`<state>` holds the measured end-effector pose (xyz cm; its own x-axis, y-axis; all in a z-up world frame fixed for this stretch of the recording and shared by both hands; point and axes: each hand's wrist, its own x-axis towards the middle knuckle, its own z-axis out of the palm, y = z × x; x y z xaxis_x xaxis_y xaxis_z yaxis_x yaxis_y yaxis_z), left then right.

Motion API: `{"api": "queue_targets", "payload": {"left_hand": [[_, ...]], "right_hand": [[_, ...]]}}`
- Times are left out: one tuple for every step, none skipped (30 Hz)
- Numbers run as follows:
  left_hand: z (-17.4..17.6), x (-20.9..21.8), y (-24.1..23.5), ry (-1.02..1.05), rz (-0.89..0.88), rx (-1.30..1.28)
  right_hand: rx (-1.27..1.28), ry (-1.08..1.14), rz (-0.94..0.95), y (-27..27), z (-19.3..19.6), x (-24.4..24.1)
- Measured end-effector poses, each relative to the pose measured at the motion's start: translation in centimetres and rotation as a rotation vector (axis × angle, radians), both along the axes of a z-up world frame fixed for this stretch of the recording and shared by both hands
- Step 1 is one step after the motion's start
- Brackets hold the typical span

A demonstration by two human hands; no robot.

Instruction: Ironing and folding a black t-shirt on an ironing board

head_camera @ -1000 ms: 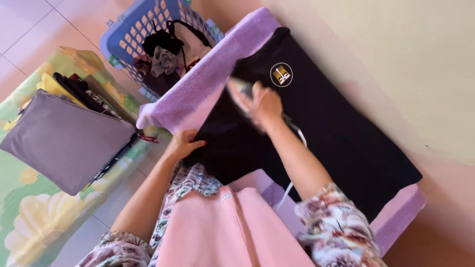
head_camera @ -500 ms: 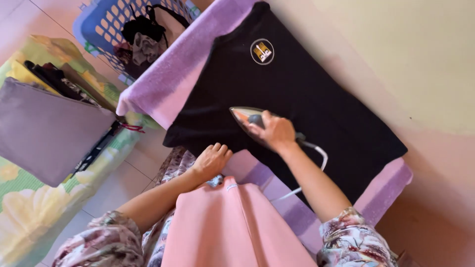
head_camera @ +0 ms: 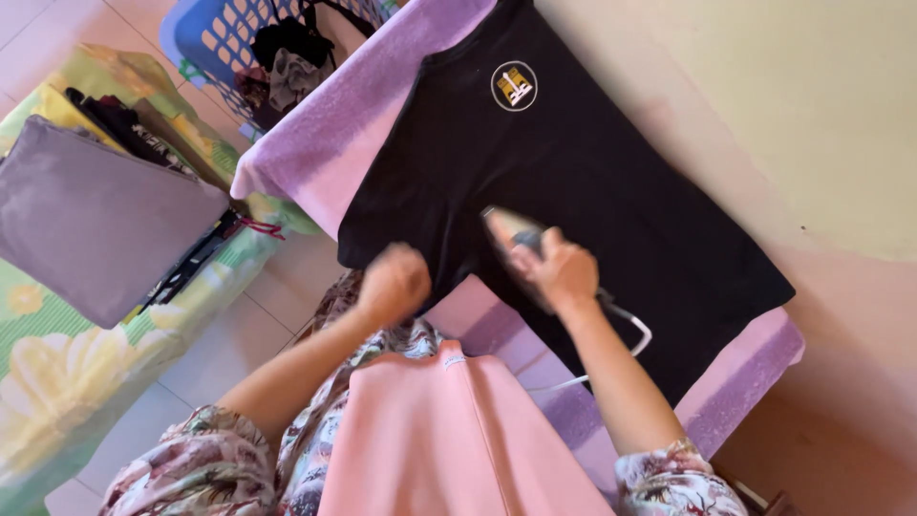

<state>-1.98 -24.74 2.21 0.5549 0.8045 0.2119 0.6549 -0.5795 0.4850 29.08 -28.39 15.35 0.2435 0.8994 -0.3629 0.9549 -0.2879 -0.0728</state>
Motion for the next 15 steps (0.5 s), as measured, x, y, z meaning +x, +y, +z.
{"api": "queue_targets", "payload": {"left_hand": [[1.4,-0.2,2.1,0.001,0.002,-0.004],[2.9,-0.3,4.2,0.018,0.210,0.020],[4.3,-0.3,6.6,0.034,0.418,0.049],[3.2,-0.1,8.3,0.032,0.419,0.050],[2.1,0.1,10.1,0.053,0.520,-0.014],[1.0,0.3,11.9,0.074,0.620,-0.079],[0.2,1.0,13.1,0.072,0.620,-0.076],[-0.6,1.7,14.3,0.062,0.585,-0.115],[-1.4,2.4,15.4,0.053,0.548,-0.156],[-1.9,2.9,16.2,0.052,0.547,-0.156],[-2.5,3.4,17.0,0.030,0.586,-0.214],[-3.0,4.0,17.8,0.009,0.624,-0.272],[-3.9,3.6,18.6,0.007,0.623,-0.271],[-4.8,3.4,19.3,-0.126,0.622,-0.208],[-5.8,3.0,20.0,-0.257,0.619,-0.147]], "right_hand": [[-0.004,0.001,0.002,-0.2,-0.6,0.4],[0.021,-0.037,-0.006,-0.4,-1.1,0.7],[0.050,-0.077,-0.014,-0.3,-1.6,1.2],[0.051,-0.078,-0.012,-0.6,-0.3,-0.5],[0.027,0.003,0.064,-0.9,1.1,-2.1],[0.003,0.084,0.140,-1.1,2.5,-3.8],[0.006,0.082,0.140,-0.9,2.7,-3.4],[0.027,0.079,0.123,-0.7,2.9,-3.1],[0.046,0.076,0.105,-0.6,3.2,-2.8],[0.046,0.074,0.104,0.0,2.1,-0.9],[0.092,-0.015,0.004,0.7,1.0,1.0],[0.139,-0.104,-0.095,1.4,-0.2,3.0],[0.141,-0.105,-0.096,2.3,-0.6,3.6],[0.173,-0.116,-0.173,3.2,-1.1,4.3],[0.203,-0.126,-0.249,4.0,-1.6,5.0]]}}
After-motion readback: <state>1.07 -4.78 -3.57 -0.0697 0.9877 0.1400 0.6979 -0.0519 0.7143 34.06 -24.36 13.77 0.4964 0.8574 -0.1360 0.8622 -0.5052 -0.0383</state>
